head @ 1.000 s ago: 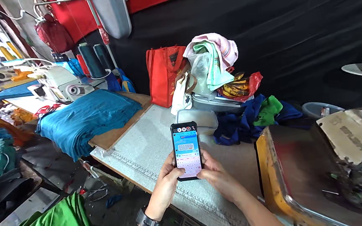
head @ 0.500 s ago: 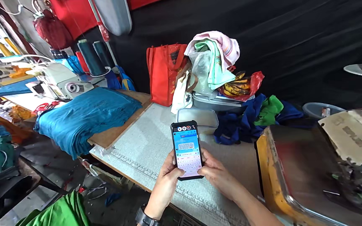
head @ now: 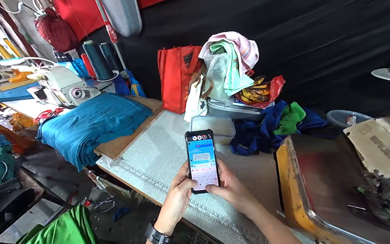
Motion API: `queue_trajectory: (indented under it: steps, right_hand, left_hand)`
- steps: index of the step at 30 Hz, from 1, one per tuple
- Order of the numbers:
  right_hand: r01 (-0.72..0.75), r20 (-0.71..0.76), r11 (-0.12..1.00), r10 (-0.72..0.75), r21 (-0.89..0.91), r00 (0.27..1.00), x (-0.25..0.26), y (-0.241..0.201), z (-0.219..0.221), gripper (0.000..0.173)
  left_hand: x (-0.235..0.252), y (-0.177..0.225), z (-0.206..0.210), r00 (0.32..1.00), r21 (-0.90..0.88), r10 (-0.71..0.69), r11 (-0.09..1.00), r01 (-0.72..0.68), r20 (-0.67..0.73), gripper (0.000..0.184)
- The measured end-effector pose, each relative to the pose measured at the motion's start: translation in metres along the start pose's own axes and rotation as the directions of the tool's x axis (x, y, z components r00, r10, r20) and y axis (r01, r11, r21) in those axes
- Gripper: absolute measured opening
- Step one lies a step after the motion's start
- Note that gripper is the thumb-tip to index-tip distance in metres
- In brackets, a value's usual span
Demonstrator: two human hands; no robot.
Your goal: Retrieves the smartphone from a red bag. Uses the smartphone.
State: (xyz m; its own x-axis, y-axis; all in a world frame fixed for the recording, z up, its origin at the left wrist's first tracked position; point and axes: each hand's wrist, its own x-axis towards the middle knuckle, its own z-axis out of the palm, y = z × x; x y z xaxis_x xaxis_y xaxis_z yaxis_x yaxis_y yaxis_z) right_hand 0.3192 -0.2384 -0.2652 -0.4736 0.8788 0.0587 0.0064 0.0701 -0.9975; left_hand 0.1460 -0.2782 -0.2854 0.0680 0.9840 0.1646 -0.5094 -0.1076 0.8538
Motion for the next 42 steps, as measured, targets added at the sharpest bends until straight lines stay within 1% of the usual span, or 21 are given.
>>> queue_trajectory:
  steps: [3, 6, 12, 15, 20, 25, 27, 29, 31, 33, 36, 39, 42]
  right_hand:
    - [-0.009, -0.028, 0.999, 0.008, -0.032, 1.0, 0.0, 0.002, 0.004, 0.088]
    - [-0.015, -0.07, 0.999, 0.012, -0.044, 0.997, 0.0, 0.001, 0.007, 0.093]
    - [-0.003, -0.129, 0.993, -0.012, -0.116, 0.992, 0.0, 0.002, 0.011, 0.094]
    - [0.028, -0.139, 0.989, -0.048, -0.144, 0.989, 0.0, 0.004, 0.011, 0.094]
    - [0.028, -0.16, 0.984, -0.056, -0.176, 0.986, -0.001, 0.004, 0.013, 0.096]
    - [0.032, -0.177, 0.974, -0.073, -0.222, 0.982, 0.0, 0.007, 0.014, 0.096]
    - [0.038, -0.156, 0.978, -0.071, -0.207, 0.985, 0.0, 0.006, 0.013, 0.096]
    - [0.043, -0.1, 0.992, -0.055, -0.118, 0.993, 0.0, 0.004, 0.01, 0.093]
    - [0.046, -0.037, 0.999, -0.047, -0.026, 0.998, 0.0, 0.003, 0.005, 0.082]
    - [0.054, -0.006, 0.999, -0.054, 0.007, 0.999, 0.0, 0.001, 0.001, 0.072]
    - [0.014, -0.002, 1.0, -0.014, -0.022, 1.0, 0.001, -0.001, -0.007, 0.059]
    - [-0.022, -0.015, 0.996, 0.021, -0.083, 1.0, 0.001, -0.004, -0.013, 0.054]
    - [-0.016, -0.04, 0.988, 0.01, -0.152, 0.999, -0.001, -0.009, -0.013, 0.049]
  left_hand:
    - [-0.001, 0.001, 0.0, 1.0, -0.037, 0.001, 0.999, 0.0, 0.027, 0.054]
    - [-0.002, 0.0, -0.001, 0.999, -0.022, 0.01, 1.0, -0.009, 0.053, 0.055]
    - [-0.003, 0.0, -0.001, 0.997, -0.008, 0.013, 1.0, -0.012, 0.07, 0.057]
    - [-0.002, 0.0, -0.002, 0.994, -0.002, 0.019, 1.0, -0.019, 0.104, 0.061]
    - [-0.002, 0.0, -0.003, 0.988, -0.016, 0.029, 1.0, -0.027, 0.152, 0.065]
    - [-0.002, 0.0, -0.003, 0.986, -0.013, 0.038, 0.999, -0.036, 0.161, 0.066]
    - [-0.001, 0.0, -0.003, 0.988, -0.005, 0.04, 0.999, -0.04, 0.147, 0.066]
    - [-0.001, -0.001, -0.002, 0.991, 0.01, 0.043, 0.999, -0.044, 0.124, 0.065]
    - [0.0, -0.001, -0.002, 0.996, 0.014, 0.036, 0.999, -0.037, 0.086, 0.064]
    - [0.0, -0.001, -0.001, 0.999, 0.007, 0.031, 0.999, -0.031, 0.044, 0.062]
    - [0.0, -0.001, -0.001, 0.999, -0.013, 0.028, 1.0, -0.028, 0.019, 0.057]
    - [-0.001, 0.0, 0.0, 1.0, -0.022, 0.016, 1.0, -0.016, -0.001, 0.054]
    - [-0.001, 0.0, 0.001, 1.0, -0.013, 0.015, 1.0, -0.015, -0.019, 0.054]
